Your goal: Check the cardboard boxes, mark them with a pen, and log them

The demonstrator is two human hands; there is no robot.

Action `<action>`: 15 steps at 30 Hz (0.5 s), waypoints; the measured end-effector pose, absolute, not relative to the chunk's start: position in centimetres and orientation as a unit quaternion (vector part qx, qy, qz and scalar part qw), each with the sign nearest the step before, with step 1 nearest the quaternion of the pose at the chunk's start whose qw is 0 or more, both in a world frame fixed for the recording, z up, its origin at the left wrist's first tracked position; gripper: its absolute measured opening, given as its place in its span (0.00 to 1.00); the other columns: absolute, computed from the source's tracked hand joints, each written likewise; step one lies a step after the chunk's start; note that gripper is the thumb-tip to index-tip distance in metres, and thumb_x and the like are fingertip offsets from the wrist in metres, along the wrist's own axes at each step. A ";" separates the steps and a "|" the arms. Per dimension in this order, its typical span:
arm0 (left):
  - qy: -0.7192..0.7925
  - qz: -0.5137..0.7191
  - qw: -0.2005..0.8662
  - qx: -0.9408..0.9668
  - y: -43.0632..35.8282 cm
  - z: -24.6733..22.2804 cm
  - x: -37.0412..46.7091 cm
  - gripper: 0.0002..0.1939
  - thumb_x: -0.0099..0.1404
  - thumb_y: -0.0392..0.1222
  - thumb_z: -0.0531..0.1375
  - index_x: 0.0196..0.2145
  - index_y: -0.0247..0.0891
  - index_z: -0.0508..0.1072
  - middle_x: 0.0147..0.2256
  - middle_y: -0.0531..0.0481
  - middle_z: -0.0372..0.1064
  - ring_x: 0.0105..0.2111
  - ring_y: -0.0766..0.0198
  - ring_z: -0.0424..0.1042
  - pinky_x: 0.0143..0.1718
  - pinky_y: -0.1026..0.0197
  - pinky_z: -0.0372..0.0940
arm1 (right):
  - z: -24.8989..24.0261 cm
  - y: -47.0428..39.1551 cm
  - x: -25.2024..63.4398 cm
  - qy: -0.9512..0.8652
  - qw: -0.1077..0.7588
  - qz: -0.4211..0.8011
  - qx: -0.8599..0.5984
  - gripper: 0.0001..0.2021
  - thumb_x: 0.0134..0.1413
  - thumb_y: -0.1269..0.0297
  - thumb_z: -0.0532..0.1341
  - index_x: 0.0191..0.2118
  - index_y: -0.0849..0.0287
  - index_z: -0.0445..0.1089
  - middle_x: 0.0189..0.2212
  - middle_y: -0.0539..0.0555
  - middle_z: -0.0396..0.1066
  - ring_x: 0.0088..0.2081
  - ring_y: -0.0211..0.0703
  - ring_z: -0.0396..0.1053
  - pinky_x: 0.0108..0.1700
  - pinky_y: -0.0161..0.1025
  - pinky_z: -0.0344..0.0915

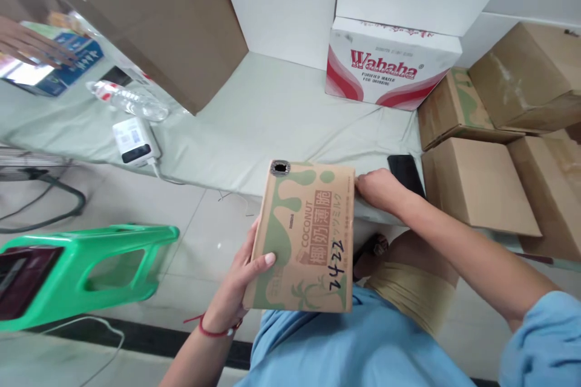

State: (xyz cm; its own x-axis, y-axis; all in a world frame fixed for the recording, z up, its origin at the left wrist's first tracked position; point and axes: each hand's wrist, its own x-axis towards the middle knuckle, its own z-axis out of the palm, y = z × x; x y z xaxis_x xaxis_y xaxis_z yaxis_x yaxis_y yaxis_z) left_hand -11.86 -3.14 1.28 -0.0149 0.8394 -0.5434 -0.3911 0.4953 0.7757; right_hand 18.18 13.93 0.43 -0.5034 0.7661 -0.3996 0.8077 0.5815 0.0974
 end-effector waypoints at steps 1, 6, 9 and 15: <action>0.543 0.458 0.674 0.202 -3.1 1.2 -11.7 0.56 0.54 0.51 0.80 0.76 0.47 0.66 0.65 0.40 0.77 0.62 0.31 0.77 0.52 0.51 0.82 | 0.7 13.9 18.6 0.866 0.207 -0.046 0.452 0.17 0.76 0.70 0.51 0.54 0.62 0.78 0.41 0.65 0.83 0.42 0.53 0.81 0.39 0.41 0.62; 0.526 0.462 0.688 0.192 -2.7 1.1 -11.4 0.56 0.56 0.51 0.79 0.78 0.48 0.62 0.65 0.39 0.77 0.60 0.33 0.79 0.55 0.46 0.81 | 2.5 13.5 20.8 0.854 0.201 -0.002 0.480 0.17 0.71 0.71 0.52 0.54 0.64 0.76 0.43 0.67 0.84 0.45 0.55 0.81 0.35 0.41 0.53; 0.508 0.460 0.704 0.186 -2.3 1.1 -11.0 0.57 0.56 0.52 0.79 0.78 0.48 0.62 0.63 0.39 0.78 0.58 0.33 0.81 0.54 0.45 0.82 | 4.7 13.3 22.8 0.815 0.143 0.062 0.558 0.13 0.67 0.67 0.56 0.48 0.62 0.77 0.37 0.64 0.83 0.38 0.54 0.78 0.33 0.41 0.49; 0.485 0.436 0.732 0.195 -2.0 0.5 -7.7 0.55 0.58 0.51 0.78 0.78 0.54 0.61 0.69 0.43 0.73 0.65 0.32 0.75 0.61 0.42 0.77 | 9.4 12.5 24.5 0.673 -0.376 -0.059 0.634 0.06 0.54 0.64 0.66 0.35 0.53 0.67 0.21 0.46 0.65 0.23 0.38 0.61 0.30 0.39 0.56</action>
